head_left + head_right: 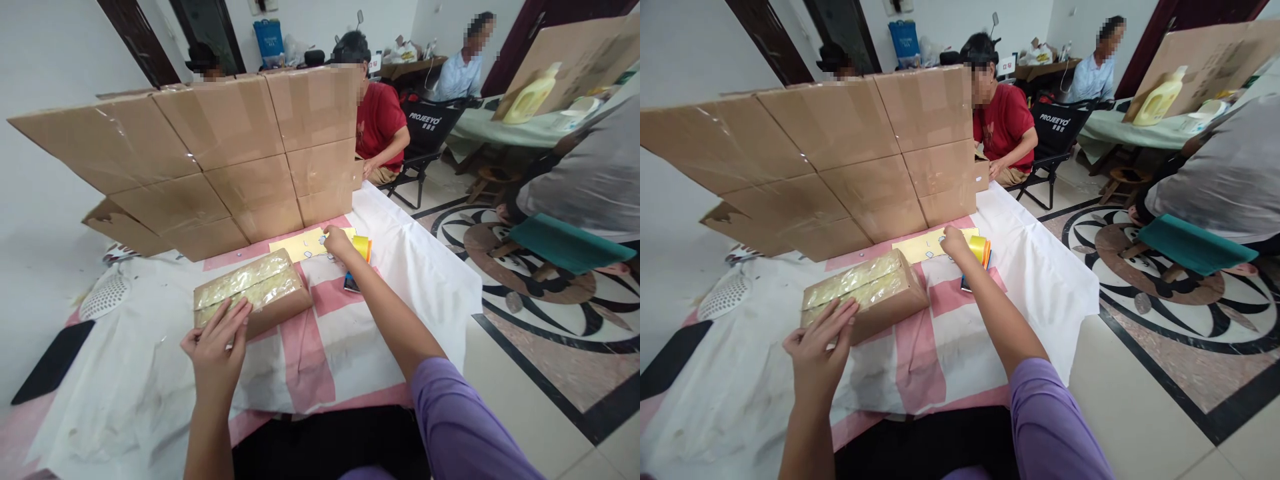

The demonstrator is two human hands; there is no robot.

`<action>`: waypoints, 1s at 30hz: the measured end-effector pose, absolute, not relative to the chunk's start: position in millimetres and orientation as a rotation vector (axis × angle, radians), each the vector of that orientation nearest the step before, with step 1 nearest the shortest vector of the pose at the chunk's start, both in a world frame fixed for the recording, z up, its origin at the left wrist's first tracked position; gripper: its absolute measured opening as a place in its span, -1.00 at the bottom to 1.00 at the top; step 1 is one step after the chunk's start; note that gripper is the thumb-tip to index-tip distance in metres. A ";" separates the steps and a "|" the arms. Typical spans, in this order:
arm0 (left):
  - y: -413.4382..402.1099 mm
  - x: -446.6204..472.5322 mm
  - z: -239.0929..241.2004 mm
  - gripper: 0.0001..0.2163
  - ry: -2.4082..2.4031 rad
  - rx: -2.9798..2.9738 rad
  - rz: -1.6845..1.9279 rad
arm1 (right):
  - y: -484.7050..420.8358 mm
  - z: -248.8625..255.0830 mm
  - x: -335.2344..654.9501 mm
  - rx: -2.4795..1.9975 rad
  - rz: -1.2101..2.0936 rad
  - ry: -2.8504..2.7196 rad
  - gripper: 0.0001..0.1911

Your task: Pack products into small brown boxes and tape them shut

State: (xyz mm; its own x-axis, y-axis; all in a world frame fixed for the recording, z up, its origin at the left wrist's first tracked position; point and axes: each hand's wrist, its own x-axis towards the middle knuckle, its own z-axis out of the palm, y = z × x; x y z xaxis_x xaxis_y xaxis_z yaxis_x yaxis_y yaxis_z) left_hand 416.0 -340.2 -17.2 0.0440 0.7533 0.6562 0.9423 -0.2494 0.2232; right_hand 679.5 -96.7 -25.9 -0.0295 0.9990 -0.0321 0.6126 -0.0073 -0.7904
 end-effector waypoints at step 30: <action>-153.3 519.5 64.5 -0.75 -1.901 -2.972 -1.402 | -142.0 26.2 695.1 -0.814 1.157 -1.224 -0.73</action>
